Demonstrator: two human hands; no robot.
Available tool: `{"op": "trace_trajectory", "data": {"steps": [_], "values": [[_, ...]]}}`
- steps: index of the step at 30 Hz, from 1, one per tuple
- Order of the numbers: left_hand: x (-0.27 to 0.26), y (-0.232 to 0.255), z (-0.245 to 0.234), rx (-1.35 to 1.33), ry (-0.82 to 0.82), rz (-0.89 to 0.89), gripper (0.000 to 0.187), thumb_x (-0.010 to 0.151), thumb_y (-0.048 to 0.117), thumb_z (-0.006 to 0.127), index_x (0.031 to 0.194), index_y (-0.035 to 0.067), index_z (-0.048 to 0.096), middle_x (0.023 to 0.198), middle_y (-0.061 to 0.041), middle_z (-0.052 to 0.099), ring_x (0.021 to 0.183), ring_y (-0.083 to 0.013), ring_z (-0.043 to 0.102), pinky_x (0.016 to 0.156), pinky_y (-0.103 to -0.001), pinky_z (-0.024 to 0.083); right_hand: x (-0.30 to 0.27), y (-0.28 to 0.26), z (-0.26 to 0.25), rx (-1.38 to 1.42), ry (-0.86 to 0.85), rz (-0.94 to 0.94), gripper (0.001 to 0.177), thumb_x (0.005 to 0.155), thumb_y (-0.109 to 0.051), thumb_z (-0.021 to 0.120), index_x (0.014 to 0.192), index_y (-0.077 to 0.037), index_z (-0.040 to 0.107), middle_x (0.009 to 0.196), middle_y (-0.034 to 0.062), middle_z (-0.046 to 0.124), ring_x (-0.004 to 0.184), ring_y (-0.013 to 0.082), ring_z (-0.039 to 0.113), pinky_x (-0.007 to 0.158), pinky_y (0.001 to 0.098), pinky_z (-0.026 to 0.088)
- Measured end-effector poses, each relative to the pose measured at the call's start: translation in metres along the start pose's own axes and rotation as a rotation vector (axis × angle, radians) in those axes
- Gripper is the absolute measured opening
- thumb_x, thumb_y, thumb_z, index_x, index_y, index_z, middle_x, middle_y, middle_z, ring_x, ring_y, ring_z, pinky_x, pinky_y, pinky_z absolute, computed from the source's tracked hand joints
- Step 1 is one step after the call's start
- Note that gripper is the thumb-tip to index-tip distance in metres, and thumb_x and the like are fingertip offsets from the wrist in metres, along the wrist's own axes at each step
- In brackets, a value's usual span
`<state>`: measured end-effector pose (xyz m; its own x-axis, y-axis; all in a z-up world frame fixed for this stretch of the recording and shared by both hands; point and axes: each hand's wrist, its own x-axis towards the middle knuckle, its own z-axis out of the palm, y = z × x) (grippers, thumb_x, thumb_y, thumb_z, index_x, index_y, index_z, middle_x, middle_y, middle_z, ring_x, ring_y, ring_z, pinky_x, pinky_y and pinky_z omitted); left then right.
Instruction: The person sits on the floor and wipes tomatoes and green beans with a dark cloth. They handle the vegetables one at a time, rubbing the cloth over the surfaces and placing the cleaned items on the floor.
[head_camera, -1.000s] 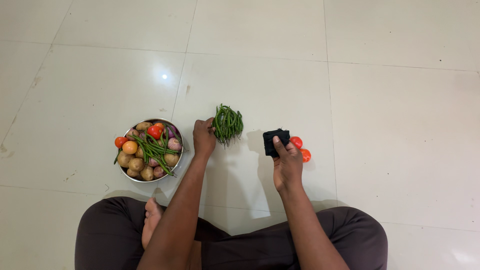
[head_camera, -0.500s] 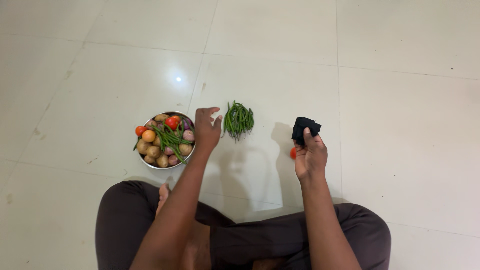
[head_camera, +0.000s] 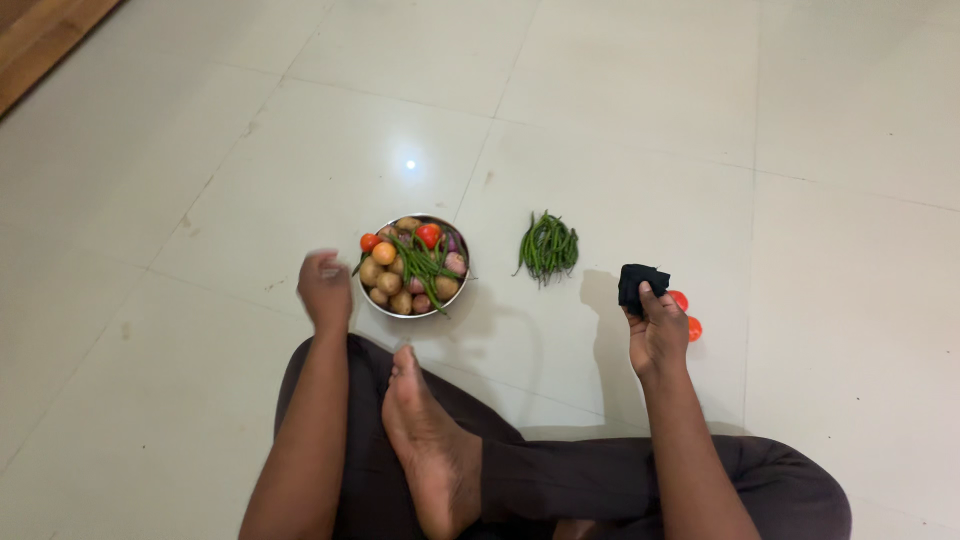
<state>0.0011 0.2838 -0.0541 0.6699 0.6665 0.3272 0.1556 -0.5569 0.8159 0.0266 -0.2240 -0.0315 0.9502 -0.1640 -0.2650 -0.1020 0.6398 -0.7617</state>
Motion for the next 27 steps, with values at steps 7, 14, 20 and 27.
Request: {"op": "trace_trajectory", "data": {"steps": [7,14,20,27], "values": [[-0.039,0.082,0.020,-0.045,-0.655,0.328,0.018,0.075,-0.001,0.079,0.090,0.009,0.075,0.092,-0.006,0.066,0.088,-0.0242,0.066,0.076,-0.036,0.054,-0.001,0.013,-0.002,-0.096,-0.021,0.043,0.008,0.102,-0.011,0.064,0.105,-0.004,0.065,0.099,0.0023,0.069,0.089,0.0115,0.066,0.083,0.0293,0.055],[-0.056,0.104,0.034,0.263,-0.880,0.551,0.039,0.066,-0.012,0.066,0.093,0.014,0.077,0.099,-0.006,0.063,0.104,-0.0290,0.060,0.087,-0.041,0.050,0.001,0.012,0.005,-0.099,-0.038,0.071,0.008,0.102,-0.012,0.064,0.106,-0.005,0.065,0.099,0.0024,0.069,0.089,0.0113,0.067,0.084,0.0285,0.055],[-0.057,0.103,0.038,0.345,-0.891,0.544,0.029,0.070,-0.010,0.067,0.090,0.011,0.073,0.100,-0.006,0.064,0.104,-0.0288,0.063,0.085,-0.043,0.051,0.001,0.008,0.005,-0.067,-0.062,0.064,0.009,0.102,-0.013,0.064,0.107,-0.004,0.065,0.101,0.0033,0.070,0.091,0.0116,0.067,0.085,0.0281,0.056],[-0.053,0.119,0.026,0.406,-0.819,0.505,0.034,0.065,0.008,0.082,0.097,0.011,0.072,0.099,-0.008,0.065,0.099,-0.0320,0.065,0.081,-0.047,0.051,-0.001,0.005,0.006,-0.052,-0.073,0.061,0.010,0.103,-0.014,0.064,0.106,-0.004,0.066,0.100,0.0024,0.069,0.091,0.0105,0.066,0.086,0.0277,0.056]]}}
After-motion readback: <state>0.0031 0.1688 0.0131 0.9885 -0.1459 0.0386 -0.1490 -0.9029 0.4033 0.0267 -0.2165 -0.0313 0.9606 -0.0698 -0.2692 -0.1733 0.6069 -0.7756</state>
